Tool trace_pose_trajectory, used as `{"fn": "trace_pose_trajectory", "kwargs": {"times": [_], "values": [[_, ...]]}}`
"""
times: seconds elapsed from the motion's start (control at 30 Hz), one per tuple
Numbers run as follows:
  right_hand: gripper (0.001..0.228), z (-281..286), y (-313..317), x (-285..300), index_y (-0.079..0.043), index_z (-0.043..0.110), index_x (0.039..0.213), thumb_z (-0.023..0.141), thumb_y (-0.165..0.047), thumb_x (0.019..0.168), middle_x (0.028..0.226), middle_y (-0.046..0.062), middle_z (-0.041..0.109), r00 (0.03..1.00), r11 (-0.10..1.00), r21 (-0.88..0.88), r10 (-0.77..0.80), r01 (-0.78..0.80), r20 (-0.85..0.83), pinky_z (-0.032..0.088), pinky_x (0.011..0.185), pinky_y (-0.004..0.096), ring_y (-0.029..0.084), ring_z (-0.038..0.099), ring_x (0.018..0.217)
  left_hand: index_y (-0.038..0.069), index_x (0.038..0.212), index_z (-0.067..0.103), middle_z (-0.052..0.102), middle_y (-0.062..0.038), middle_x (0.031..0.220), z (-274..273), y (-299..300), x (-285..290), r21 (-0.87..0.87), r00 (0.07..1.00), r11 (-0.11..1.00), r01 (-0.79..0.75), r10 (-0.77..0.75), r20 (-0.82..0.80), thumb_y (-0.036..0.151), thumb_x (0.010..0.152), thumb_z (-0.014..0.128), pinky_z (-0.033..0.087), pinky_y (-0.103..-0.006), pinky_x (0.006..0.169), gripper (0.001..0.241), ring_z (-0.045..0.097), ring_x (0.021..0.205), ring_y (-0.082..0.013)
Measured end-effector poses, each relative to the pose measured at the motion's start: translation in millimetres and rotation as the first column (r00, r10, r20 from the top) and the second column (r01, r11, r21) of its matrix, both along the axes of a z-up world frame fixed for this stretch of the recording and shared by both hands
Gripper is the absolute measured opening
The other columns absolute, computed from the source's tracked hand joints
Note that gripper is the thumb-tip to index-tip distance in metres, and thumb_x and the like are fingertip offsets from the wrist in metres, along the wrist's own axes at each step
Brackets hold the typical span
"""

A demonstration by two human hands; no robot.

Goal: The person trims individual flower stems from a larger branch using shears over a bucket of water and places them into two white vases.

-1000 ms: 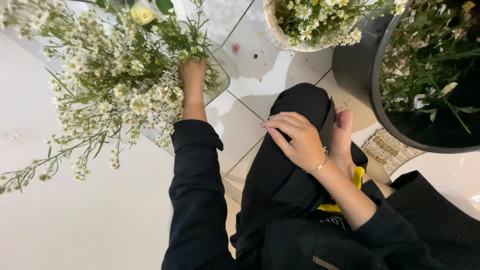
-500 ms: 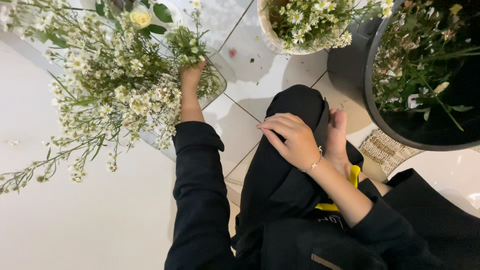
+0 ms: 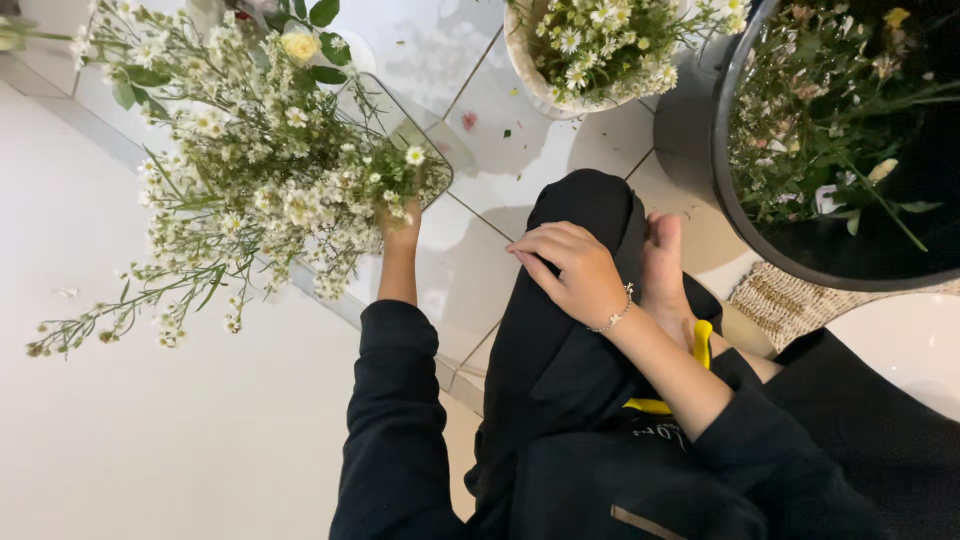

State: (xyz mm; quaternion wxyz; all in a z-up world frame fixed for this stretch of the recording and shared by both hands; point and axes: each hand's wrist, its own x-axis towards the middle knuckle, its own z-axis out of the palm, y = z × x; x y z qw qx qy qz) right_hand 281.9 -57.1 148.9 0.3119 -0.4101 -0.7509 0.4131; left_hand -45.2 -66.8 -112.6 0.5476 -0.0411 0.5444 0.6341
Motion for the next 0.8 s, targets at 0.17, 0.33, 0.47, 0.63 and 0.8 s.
{"fn": "trace_pose_trajectory", "kwargs": {"times": [0.17, 0.33, 0.47, 0.63, 0.8], "values": [[0.010, -4, -1, 4, -0.011, 0.076, 0.101, 0.066, -0.014, 0.102, 0.099, 0.005, 0.077, 1.000, 1.000, -0.013, -0.005, 0.005, -0.027, 0.055, 0.097, 0.044, 0.029, 0.072, 0.103, 0.002, 0.133, 0.055, 0.056, -0.015, 0.118, -2, 2, 0, 0.142, 0.948, 0.964, -0.226, 0.183, 0.261, 0.036, 0.112, 0.033, 0.044, -0.0426, 0.084, 0.046, 0.051, 0.095, -0.0279], [0.010, 0, -4, 7, -0.010, 0.076, 0.102, 0.066, -0.013, 0.102, 0.099, 0.005, 0.078, 0.998, 1.000, -0.023, -0.021, 0.020, -0.060, 0.054, 0.099, 0.044, 0.030, 0.073, 0.103, 0.003, 0.135, 0.052, 0.056, -0.012, 0.116, -8, -7, -3, 0.190, 0.841, 0.898, -0.396, 0.272, 0.467, 0.034, 0.114, 0.029, 0.045, -0.0400, 0.079, 0.044, 0.051, 0.089, -0.0247], [0.010, -1, -5, 8, -0.010, 0.077, 0.102, 0.067, -0.013, 0.102, 0.098, 0.005, 0.078, 0.996, 0.998, -0.050, -0.035, 0.031, -0.079, 0.054, 0.100, 0.045, 0.029, 0.072, 0.103, -0.008, 0.160, 0.024, 0.045, -0.014, 0.137, -50, -23, -31, 0.290, 0.930, 0.933, -0.213, 0.103, 0.352, 0.027, 0.120, 0.023, 0.040, -0.0193, 0.107, 0.053, 0.053, 0.126, -0.0171], [0.011, 0, -5, 11, -0.009, 0.076, 0.104, 0.066, -0.012, 0.102, 0.097, 0.006, 0.077, 0.993, 0.997, -0.066, -0.047, 0.039, -0.112, 0.054, 0.101, 0.045, 0.030, 0.072, 0.103, -0.003, 0.156, 0.036, 0.054, -0.013, 0.138, 8, -22, -23, 0.355, 0.666, 0.874, -0.331, -0.050, 0.744, 0.029, 0.107, 0.048, 0.044, -0.0364, 0.109, 0.060, 0.056, 0.128, -0.0234], [0.011, 14, -8, 22, -0.009, 0.077, 0.104, 0.067, -0.011, 0.102, 0.099, 0.006, 0.078, 0.984, 0.991, -0.107, -0.097, 0.081, -0.152, 0.055, 0.097, 0.043, 0.028, 0.072, 0.102, -0.002, 0.147, 0.047, 0.059, -0.013, 0.138, 172, -9, 29, 0.328, 0.617, 0.879, -0.346, -0.051, 0.786, 0.025, 0.093, 0.064, 0.050, -0.0425, 0.107, 0.063, 0.059, 0.125, -0.0287]]}}
